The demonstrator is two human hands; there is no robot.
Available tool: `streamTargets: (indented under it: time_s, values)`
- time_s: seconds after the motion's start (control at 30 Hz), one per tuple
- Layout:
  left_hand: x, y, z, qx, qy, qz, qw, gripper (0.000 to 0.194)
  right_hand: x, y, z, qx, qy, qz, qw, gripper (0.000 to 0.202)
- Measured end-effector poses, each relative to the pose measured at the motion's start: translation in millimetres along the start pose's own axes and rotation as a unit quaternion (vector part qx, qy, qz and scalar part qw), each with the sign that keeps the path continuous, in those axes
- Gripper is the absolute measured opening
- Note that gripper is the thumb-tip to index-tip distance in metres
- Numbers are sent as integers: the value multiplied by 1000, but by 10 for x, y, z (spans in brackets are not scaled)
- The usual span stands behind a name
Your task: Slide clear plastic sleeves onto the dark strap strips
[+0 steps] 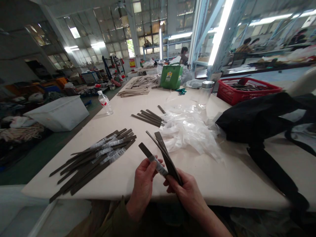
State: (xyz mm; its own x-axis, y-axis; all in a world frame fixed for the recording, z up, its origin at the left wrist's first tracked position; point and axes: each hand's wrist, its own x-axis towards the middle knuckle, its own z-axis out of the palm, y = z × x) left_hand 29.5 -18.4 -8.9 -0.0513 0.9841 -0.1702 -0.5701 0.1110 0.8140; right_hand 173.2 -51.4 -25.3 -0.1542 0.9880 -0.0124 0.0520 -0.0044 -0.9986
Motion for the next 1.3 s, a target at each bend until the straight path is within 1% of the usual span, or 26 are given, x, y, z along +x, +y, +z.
streamTargets:
  time_s: [0.1, 0.2, 0.3, 0.43, 0.53, 0.6, 0.67, 0.7, 0.73, 0.77, 0.8, 0.83, 0.87, 0.9, 0.93, 0.97, 1.0, 1.03, 1.07, 1.1, 1.13, 1.17, 1.23, 1.3]
  values:
    - [84, 37, -52, -19, 25, 16, 999, 33, -20, 70, -8, -18, -18, 2, 1000, 30]
    - [75, -19, -88, -26, 18, -5, 999, 34, -22, 120, 11, -49, 5, -4, 999, 27]
    - [-3, -113, -93, -9, -2, -23, 1000, 30, -14, 107, 34, -55, 16, -10, 998, 27]
    - [-102, -218, -77, 36, -59, -28, 997, 23, -2, 64, 55, -48, 18, -15, 999, 30]
    - [-149, -279, -65, 53, -72, -29, 996, 23, 10, 57, 77, -34, 15, -17, 999, 32]
    - [-142, -270, -64, 62, -78, -36, 994, 23, 16, 56, 76, -3, 1, -14, 1000, 35]
    - [-71, -158, -79, 66, -66, -38, 995, 26, 17, 55, 37, 19, -2, -9, 1000, 39]
    - [-9, -44, -96, 66, -50, -27, 996, 29, 16, 55, -3, 25, 8, -3, 1000, 42]
    - [69, 114, -120, 68, -29, -7, 997, 33, 14, 59, -56, 29, 28, 5, 999, 46]
    - [157, 316, -152, 78, -9, 21, 997, 38, 14, 66, -121, 32, 55, 17, 998, 50]
    - [246, 557, -190, 97, 4, 57, 994, 42, 15, 77, -193, 38, 83, 33, 995, 56]
    - [330, 826, -233, 140, 6, 91, 986, 45, 18, 93, -267, 47, 107, 50, 992, 62]
    - [404, 1108, -278, 205, 3, 128, 970, 45, 22, 111, -338, 57, 124, 65, 988, 67]
    - [469, 1387, -325, 290, 7, 167, 942, 44, 27, 130, -401, 65, 137, 76, 986, 71]
    - [525, 1645, -374, 394, 34, 217, 893, 42, 32, 149, -452, 71, 144, 83, 984, 73]
    - [577, 1868, -425, 513, 72, 264, 814, 39, 36, 166, -491, 79, 149, 85, 982, 75]
    - [628, 2044, -481, 622, 109, 295, 717, 35, 40, 181, -518, 89, 152, 85, 981, 75]
    - [683, 2167, -545, 709, 136, 304, 622, 34, 43, 192, -534, 98, 154, 85, 980, 76]
    - [741, 2235, -620, 774, 147, 300, 538, 33, 46, 200, -541, 107, 157, 85, 978, 76]
    - [803, 2253, -706, 820, 146, 281, 477, 34, 48, 206, -543, 114, 159, 83, 977, 75]
    - [864, 2227, -803, 852, 131, 253, 439, 35, 49, 209, -541, 119, 158, 82, 977, 75]
    - [922, 2169, -908, 875, 106, 221, 418, 35, 47, 212, -539, 122, 156, 80, 977, 74]
    - [1015, 2002, -1122, 900, 53, 156, 403, 35, 40, 222, -533, 126, 150, 74, 978, 72]
    - [1077, 1841, -1299, 908, 13, 123, 401, 33, 29, 239, -529, 133, 142, 63, 979, 68]
